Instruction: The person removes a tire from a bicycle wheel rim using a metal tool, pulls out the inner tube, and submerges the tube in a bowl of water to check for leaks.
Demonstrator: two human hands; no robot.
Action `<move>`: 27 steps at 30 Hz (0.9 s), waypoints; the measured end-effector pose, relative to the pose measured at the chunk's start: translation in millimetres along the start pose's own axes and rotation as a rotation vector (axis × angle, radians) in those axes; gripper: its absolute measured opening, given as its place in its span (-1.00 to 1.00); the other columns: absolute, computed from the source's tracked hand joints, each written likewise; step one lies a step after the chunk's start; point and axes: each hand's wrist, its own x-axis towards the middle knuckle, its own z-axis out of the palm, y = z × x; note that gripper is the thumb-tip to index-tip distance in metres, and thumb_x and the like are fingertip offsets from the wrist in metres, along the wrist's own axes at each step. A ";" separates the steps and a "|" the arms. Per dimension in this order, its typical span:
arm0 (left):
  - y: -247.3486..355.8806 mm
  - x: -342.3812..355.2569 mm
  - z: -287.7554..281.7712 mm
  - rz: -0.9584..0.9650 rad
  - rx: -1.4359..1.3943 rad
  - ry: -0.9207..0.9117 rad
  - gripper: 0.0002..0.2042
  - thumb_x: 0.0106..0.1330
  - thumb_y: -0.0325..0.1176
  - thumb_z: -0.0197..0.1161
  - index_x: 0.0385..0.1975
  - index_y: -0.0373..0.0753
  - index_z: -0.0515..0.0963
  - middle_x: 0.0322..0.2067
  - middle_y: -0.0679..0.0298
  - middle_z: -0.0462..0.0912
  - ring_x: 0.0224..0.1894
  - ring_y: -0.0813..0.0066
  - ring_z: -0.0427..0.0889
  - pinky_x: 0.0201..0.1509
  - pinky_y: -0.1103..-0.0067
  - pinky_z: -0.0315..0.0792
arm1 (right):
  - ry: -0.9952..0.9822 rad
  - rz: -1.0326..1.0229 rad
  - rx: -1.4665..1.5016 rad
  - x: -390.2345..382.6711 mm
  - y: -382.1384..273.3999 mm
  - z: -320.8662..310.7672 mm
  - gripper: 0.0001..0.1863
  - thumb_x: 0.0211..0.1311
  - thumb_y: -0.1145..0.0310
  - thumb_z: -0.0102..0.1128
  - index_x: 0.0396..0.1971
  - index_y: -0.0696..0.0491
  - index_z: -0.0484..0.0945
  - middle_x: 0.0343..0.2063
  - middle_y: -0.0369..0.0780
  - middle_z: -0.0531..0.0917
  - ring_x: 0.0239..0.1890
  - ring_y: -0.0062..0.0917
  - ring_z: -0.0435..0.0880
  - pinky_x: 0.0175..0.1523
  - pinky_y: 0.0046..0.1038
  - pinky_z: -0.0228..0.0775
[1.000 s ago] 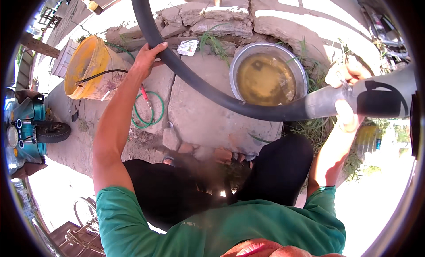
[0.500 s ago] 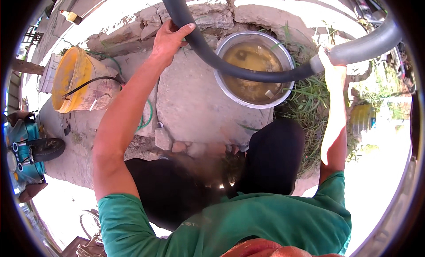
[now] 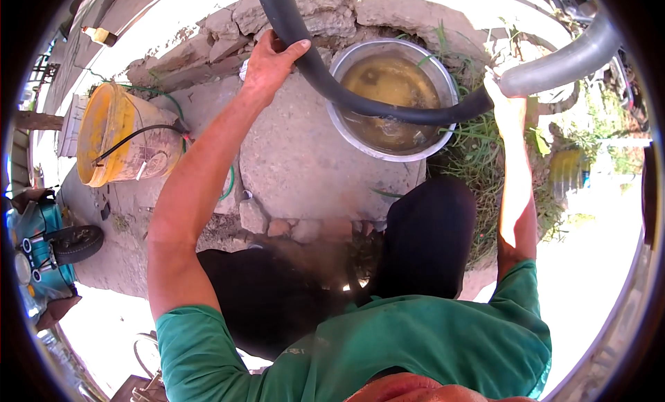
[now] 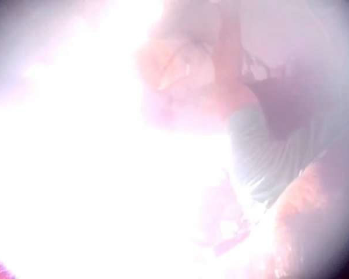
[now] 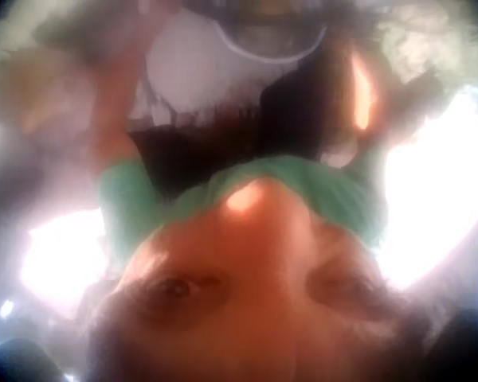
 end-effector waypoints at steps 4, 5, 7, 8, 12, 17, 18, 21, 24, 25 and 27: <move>-10.7 -2.8 -7.5 -0.054 0.034 0.010 -0.45 0.35 -0.14 0.52 0.17 -0.31 0.46 -0.07 0.24 0.69 -0.15 0.50 0.64 -0.10 0.52 0.58 | 0.016 0.179 -0.156 -4.0 -26.3 5.9 -0.43 0.24 0.15 0.56 0.16 0.16 0.69 0.00 -0.14 0.78 0.05 -0.46 0.72 0.22 -0.38 0.51; -14.9 -4.2 -4.8 -0.096 0.048 -0.028 -0.44 0.35 -0.13 0.52 0.19 -0.28 0.45 -0.04 0.25 0.67 -0.09 0.47 0.63 -0.05 0.47 0.58 | 0.000 0.147 -0.082 0.7 0.2 1.6 -0.43 0.23 0.15 0.56 0.16 0.16 0.69 0.01 -0.13 0.77 0.06 -0.45 0.71 0.23 -0.37 0.50; -26.9 -2.4 -1.8 -0.178 0.072 -0.100 -0.42 0.35 -0.11 0.52 0.23 -0.22 0.42 0.02 0.26 0.64 0.03 0.40 0.61 0.05 0.38 0.57 | 0.015 0.209 -0.089 0.1 -9.4 0.0 -0.33 0.17 0.03 0.62 0.14 0.18 0.67 0.03 -0.11 0.76 0.12 -0.38 0.69 0.29 -0.32 0.45; -33.3 -4.1 -1.7 -0.209 0.072 -0.116 -0.42 0.35 -0.12 0.51 0.24 -0.21 0.41 0.05 0.25 0.63 0.08 0.38 0.60 0.07 0.34 0.57 | 0.011 0.223 -0.063 -0.4 -9.9 1.8 -0.32 0.16 0.04 0.62 0.16 0.18 0.66 0.05 -0.11 0.75 0.13 -0.38 0.69 0.29 -0.32 0.45; -36.6 -8.2 -22.8 -0.264 0.068 -0.097 -0.39 0.37 -0.14 0.47 0.32 -0.17 0.37 0.14 0.23 0.61 0.17 0.31 0.59 0.16 0.26 0.56 | -0.037 0.272 -0.046 2.8 6.3 14.9 -0.32 0.18 0.04 0.60 0.17 0.18 0.63 0.08 -0.10 0.73 0.15 -0.36 0.68 0.29 -0.29 0.45; -41.7 3.9 -13.7 -0.276 0.017 -0.076 -0.44 0.42 -0.18 0.43 0.32 -0.18 0.38 0.17 0.21 0.61 0.20 0.28 0.59 0.20 0.19 0.55 | -0.150 0.344 -0.308 -7.8 16.3 -24.4 -0.37 0.20 0.00 0.57 0.06 0.19 0.66 0.04 -0.07 0.74 0.14 -0.32 0.69 0.28 -0.28 0.46; -42.9 3.6 -20.0 -0.268 0.022 -0.065 -0.44 0.42 -0.18 0.43 0.32 -0.18 0.38 0.17 0.21 0.61 0.20 0.28 0.59 0.20 0.19 0.55 | -0.359 0.439 -0.479 -10.4 16.7 -18.2 -0.35 0.16 -0.05 0.55 0.04 0.19 0.69 -0.05 -0.04 0.78 0.07 -0.27 0.75 0.24 -0.25 0.51; -44.8 3.8 -22.1 -0.269 0.044 -0.048 -0.46 0.42 -0.19 0.42 0.30 -0.19 0.39 0.15 0.21 0.63 0.17 0.30 0.61 0.16 0.22 0.57 | -0.699 0.255 -0.625 -42.0 31.0 11.7 -0.35 0.14 0.02 0.53 0.15 0.11 0.64 0.06 -0.04 0.70 0.17 -0.20 0.66 0.30 -0.20 0.47; -43.3 9.1 -18.5 -0.250 0.076 -0.062 -0.46 0.42 -0.15 0.44 0.27 -0.19 0.40 0.13 0.21 0.63 0.18 0.29 0.60 0.14 0.20 0.59 | -0.668 -0.134 -0.555 -68.7 50.5 52.6 -0.31 0.12 0.09 0.52 0.25 0.02 0.58 0.18 -0.05 0.63 0.28 -0.14 0.58 0.36 -0.15 0.43; -43.9 10.8 -18.2 -0.251 0.087 -0.068 -0.46 0.41 -0.14 0.45 0.26 -0.20 0.40 0.12 0.21 0.63 0.19 0.28 0.60 0.14 0.19 0.59 | -0.643 -0.181 -0.568 -71.5 53.0 67.5 -0.29 0.11 0.11 0.51 0.28 -0.01 0.57 0.22 -0.05 0.60 0.31 -0.11 0.55 0.38 -0.14 0.42; -44.8 13.9 -20.9 -0.250 0.118 -0.060 -0.45 0.41 -0.12 0.46 0.26 -0.20 0.39 0.10 0.20 0.63 0.15 0.27 0.62 0.11 0.19 0.60 | -0.627 -0.260 -0.632 -69.5 56.0 90.8 -0.28 0.11 0.10 0.51 0.31 -0.06 0.55 0.26 -0.08 0.56 0.39 -0.13 0.48 0.44 -0.11 0.34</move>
